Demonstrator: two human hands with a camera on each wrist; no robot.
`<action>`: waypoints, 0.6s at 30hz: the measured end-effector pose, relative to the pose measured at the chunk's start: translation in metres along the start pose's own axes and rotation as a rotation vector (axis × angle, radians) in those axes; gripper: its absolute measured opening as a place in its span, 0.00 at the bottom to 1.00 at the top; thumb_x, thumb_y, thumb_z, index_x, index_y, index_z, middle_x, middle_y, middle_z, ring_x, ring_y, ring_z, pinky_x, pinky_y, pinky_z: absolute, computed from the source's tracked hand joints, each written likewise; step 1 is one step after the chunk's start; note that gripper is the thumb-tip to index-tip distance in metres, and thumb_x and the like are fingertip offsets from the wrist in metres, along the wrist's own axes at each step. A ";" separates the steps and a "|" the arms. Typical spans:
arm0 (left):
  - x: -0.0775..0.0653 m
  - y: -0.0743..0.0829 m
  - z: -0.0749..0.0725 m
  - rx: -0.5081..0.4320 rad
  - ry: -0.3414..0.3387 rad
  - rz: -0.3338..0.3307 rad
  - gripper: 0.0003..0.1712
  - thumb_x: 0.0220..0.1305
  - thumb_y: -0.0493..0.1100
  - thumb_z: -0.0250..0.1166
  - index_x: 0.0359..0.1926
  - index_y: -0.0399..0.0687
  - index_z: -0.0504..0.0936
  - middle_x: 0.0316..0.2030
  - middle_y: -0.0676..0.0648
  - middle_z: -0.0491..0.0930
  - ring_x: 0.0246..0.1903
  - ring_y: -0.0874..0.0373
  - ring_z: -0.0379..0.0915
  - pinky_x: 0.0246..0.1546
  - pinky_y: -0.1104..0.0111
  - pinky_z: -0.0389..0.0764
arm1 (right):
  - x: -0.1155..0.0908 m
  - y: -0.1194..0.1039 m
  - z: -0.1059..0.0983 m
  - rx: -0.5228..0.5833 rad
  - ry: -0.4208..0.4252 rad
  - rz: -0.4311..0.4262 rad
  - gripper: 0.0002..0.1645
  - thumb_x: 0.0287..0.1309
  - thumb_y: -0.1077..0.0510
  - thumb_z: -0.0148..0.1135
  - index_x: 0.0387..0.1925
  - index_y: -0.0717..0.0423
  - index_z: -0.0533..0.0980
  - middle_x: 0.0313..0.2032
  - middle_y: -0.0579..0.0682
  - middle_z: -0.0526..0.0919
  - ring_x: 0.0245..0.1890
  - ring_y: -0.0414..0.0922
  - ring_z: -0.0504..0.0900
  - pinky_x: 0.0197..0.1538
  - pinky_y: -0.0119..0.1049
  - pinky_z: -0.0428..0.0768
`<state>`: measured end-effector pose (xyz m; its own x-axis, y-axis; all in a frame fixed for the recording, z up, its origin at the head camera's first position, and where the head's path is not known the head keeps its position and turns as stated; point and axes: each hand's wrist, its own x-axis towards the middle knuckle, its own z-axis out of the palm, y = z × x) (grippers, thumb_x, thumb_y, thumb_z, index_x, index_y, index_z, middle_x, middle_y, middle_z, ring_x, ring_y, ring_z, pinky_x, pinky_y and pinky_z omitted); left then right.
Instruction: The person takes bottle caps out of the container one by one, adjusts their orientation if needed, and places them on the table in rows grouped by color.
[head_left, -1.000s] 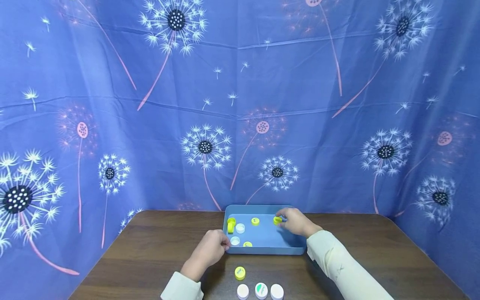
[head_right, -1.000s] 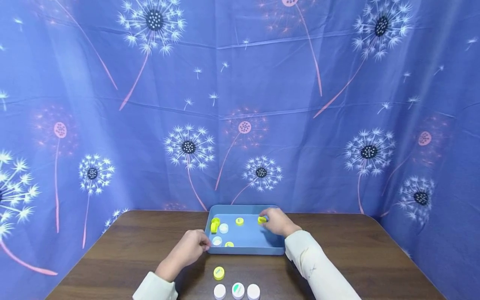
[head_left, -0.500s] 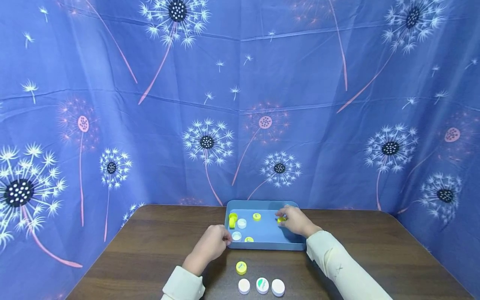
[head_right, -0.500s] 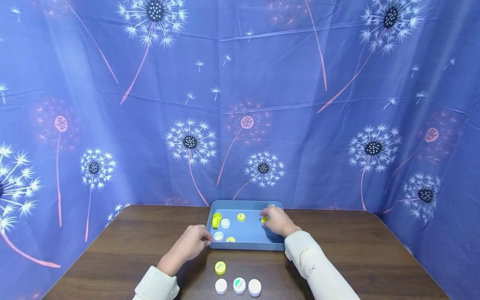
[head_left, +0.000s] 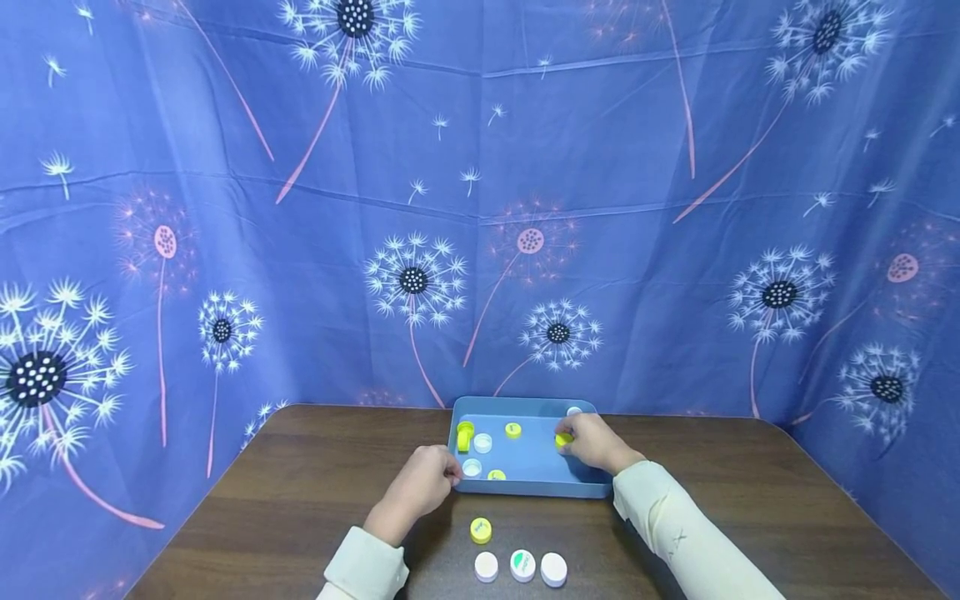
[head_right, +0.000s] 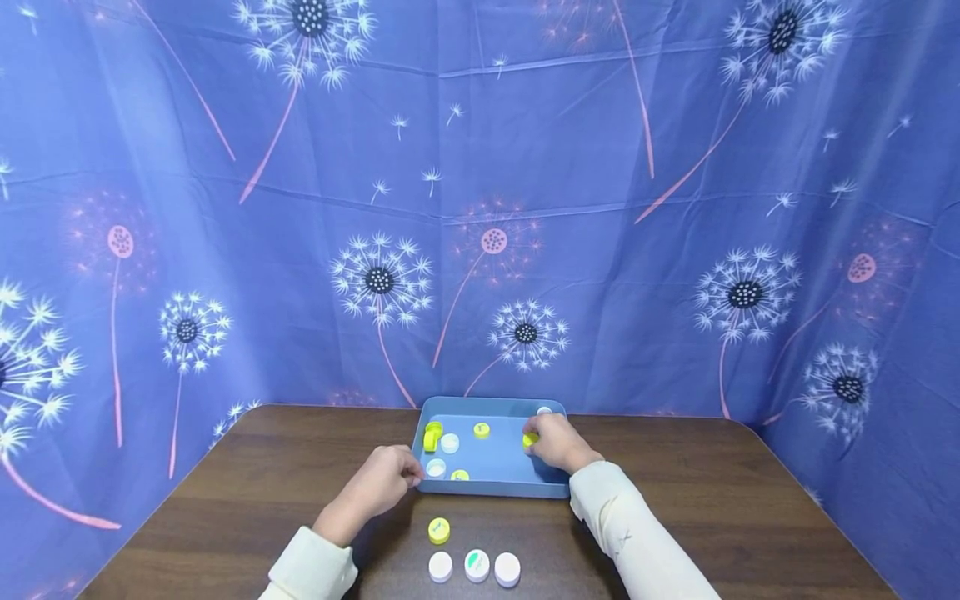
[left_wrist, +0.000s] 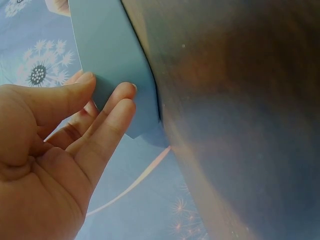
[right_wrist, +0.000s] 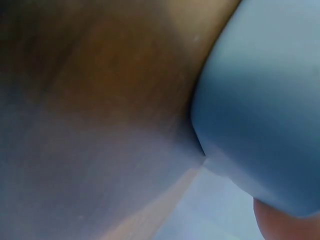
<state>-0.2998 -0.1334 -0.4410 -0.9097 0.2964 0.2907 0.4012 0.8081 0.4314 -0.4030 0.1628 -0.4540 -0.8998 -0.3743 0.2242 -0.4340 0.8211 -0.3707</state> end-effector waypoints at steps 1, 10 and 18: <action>0.000 0.000 0.000 0.001 0.002 0.001 0.08 0.51 0.31 0.65 0.23 0.47 0.85 0.23 0.58 0.75 0.26 0.66 0.70 0.30 0.71 0.76 | 0.000 0.000 0.000 0.001 0.000 0.000 0.14 0.40 0.61 0.72 0.35 0.57 0.82 0.32 0.45 0.82 0.36 0.42 0.78 0.41 0.40 0.76; 0.001 0.000 -0.003 -0.009 0.011 0.010 0.08 0.50 0.30 0.65 0.23 0.46 0.85 0.24 0.57 0.76 0.27 0.66 0.70 0.30 0.71 0.76 | 0.000 0.000 -0.004 0.022 0.006 -0.023 0.13 0.40 0.61 0.72 0.34 0.56 0.81 0.29 0.44 0.80 0.33 0.41 0.76 0.39 0.40 0.76; -0.001 -0.001 0.002 -0.018 -0.002 -0.014 0.08 0.51 0.31 0.65 0.23 0.48 0.85 0.24 0.58 0.75 0.27 0.66 0.71 0.30 0.71 0.76 | -0.001 0.001 -0.002 0.138 0.035 0.055 0.13 0.43 0.59 0.71 0.35 0.53 0.80 0.32 0.44 0.79 0.34 0.42 0.77 0.38 0.39 0.77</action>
<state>-0.2999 -0.1339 -0.4432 -0.9156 0.2859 0.2826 0.3899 0.8030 0.4507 -0.4023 0.1647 -0.4528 -0.9211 -0.3134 0.2310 -0.3888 0.7722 -0.5026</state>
